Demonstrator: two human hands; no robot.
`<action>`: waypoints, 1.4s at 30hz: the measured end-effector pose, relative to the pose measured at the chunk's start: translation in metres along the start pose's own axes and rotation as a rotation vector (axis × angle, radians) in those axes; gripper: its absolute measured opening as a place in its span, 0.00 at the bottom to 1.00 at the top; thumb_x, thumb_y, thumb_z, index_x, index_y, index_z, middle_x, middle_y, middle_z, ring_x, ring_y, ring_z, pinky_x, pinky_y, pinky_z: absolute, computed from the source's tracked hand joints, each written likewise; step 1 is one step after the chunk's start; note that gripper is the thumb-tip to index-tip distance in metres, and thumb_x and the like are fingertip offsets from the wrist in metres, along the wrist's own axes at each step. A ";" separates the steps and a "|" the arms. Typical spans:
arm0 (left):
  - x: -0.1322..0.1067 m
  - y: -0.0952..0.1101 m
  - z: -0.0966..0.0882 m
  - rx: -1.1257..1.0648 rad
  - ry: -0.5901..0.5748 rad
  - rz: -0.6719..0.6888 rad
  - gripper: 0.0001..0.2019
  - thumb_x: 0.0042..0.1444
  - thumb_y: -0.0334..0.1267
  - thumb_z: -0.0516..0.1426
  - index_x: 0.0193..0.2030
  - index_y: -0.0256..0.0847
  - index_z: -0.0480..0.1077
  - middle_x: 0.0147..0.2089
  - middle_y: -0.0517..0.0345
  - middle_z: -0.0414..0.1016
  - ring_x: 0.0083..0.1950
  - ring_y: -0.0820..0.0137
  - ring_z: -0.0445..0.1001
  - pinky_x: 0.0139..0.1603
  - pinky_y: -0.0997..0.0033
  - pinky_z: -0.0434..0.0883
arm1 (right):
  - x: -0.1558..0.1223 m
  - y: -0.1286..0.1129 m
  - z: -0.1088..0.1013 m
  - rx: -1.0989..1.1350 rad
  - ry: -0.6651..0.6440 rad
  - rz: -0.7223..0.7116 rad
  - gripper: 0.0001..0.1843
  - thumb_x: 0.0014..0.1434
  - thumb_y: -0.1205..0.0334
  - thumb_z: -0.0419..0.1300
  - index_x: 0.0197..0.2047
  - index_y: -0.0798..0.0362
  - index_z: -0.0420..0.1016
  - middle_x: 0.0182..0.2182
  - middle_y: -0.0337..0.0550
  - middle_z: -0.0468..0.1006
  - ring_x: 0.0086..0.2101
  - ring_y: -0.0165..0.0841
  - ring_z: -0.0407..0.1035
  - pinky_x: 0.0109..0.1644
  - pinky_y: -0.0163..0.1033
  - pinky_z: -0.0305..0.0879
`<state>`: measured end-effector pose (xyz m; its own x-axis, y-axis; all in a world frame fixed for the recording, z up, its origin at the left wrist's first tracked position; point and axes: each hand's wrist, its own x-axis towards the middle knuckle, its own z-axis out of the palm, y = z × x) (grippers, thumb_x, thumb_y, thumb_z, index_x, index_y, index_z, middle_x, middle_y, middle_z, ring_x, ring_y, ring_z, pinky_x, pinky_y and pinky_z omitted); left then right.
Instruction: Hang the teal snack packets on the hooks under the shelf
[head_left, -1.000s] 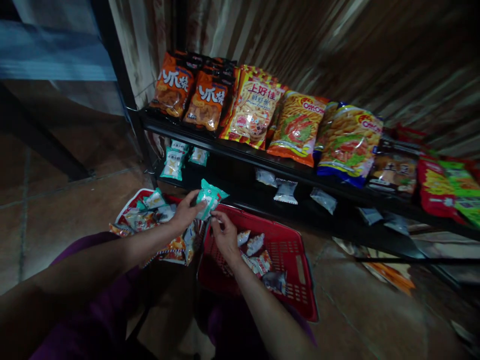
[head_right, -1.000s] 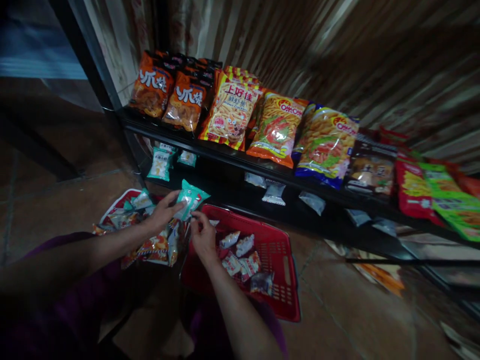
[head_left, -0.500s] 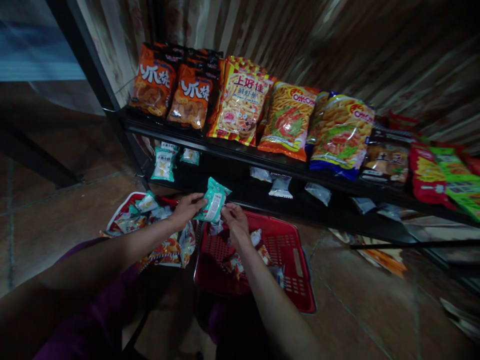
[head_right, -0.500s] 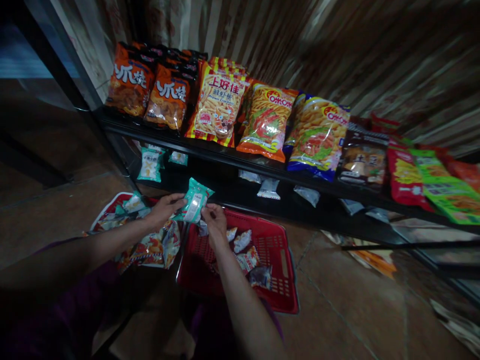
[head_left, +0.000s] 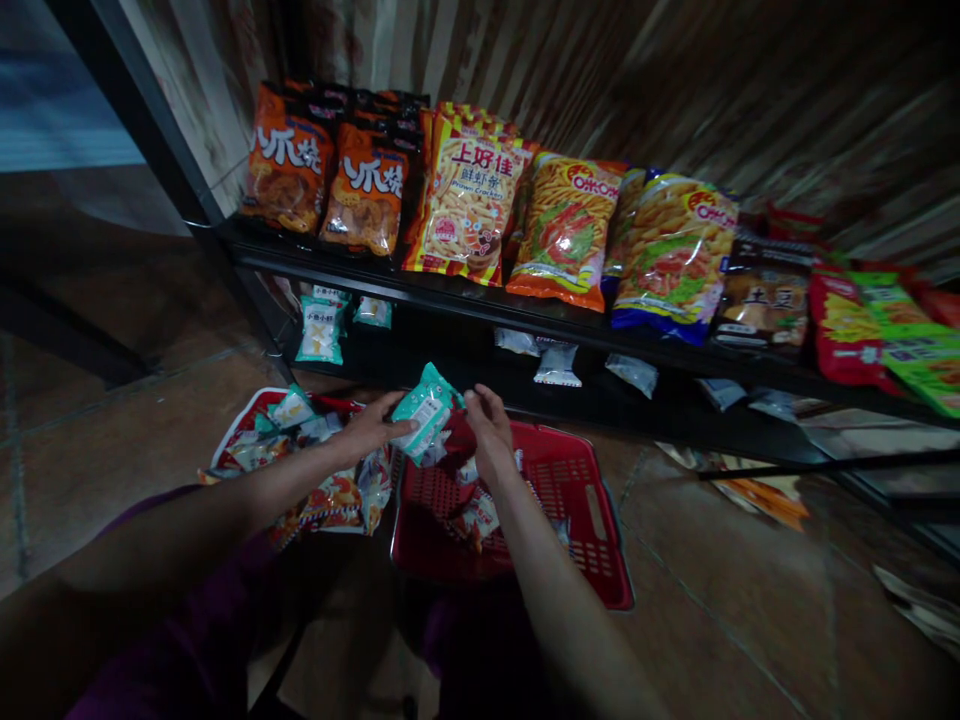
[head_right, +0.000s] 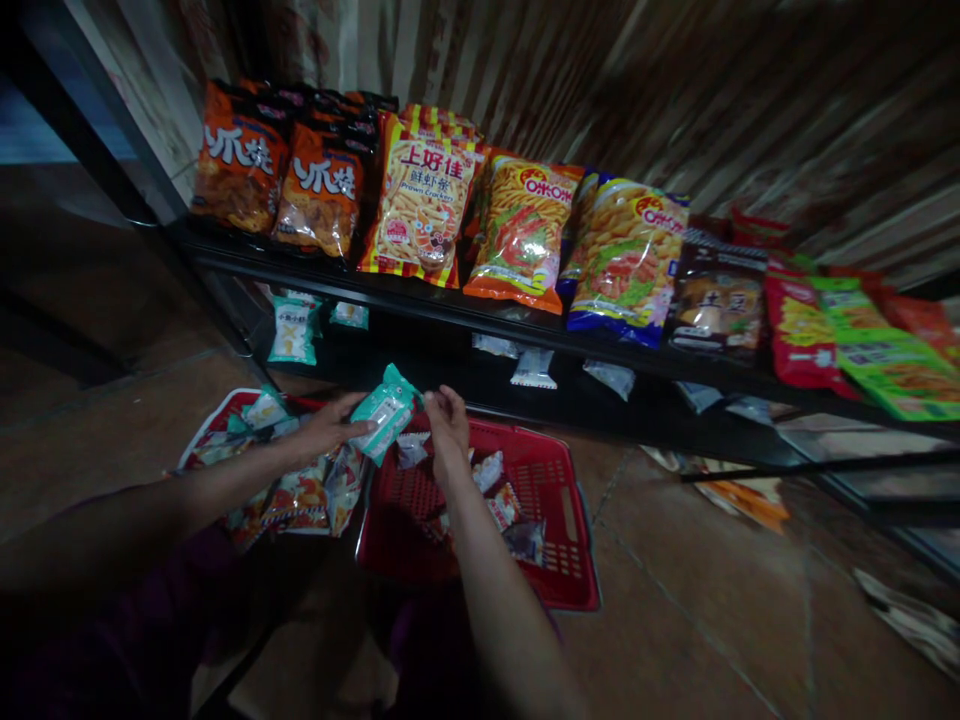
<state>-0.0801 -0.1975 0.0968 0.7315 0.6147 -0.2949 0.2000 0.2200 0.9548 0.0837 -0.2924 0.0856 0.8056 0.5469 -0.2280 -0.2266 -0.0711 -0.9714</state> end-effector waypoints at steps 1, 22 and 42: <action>-0.001 0.000 0.001 0.012 -0.028 0.001 0.29 0.45 0.42 0.62 0.56 0.40 0.66 0.54 0.51 0.72 0.52 0.61 0.71 0.51 0.62 0.68 | 0.001 -0.003 -0.002 -0.006 -0.054 0.013 0.25 0.42 0.49 0.66 0.45 0.49 0.72 0.40 0.39 0.76 0.40 0.31 0.69 0.43 0.35 0.64; -0.007 0.003 0.005 0.082 -0.217 -0.060 0.32 0.45 0.40 0.62 0.59 0.38 0.63 0.55 0.47 0.71 0.50 0.61 0.72 0.48 0.63 0.68 | 0.009 -0.006 -0.010 -0.111 -0.270 0.011 0.16 0.41 0.49 0.66 0.26 0.54 0.76 0.21 0.34 0.73 0.24 0.26 0.61 0.32 0.33 0.56; -0.004 -0.001 0.000 -0.036 -0.248 -0.106 0.23 0.43 0.38 0.64 0.49 0.40 0.70 0.48 0.51 0.75 0.49 0.62 0.72 0.49 0.65 0.66 | 0.012 -0.008 -0.010 -0.097 -0.243 0.044 0.14 0.41 0.51 0.65 0.24 0.54 0.74 0.18 0.33 0.69 0.21 0.24 0.57 0.27 0.33 0.53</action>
<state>-0.0833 -0.1997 0.0970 0.8460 0.3834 -0.3705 0.2640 0.3025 0.9158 0.1003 -0.2936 0.0899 0.6383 0.7248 -0.2592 -0.1958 -0.1727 -0.9653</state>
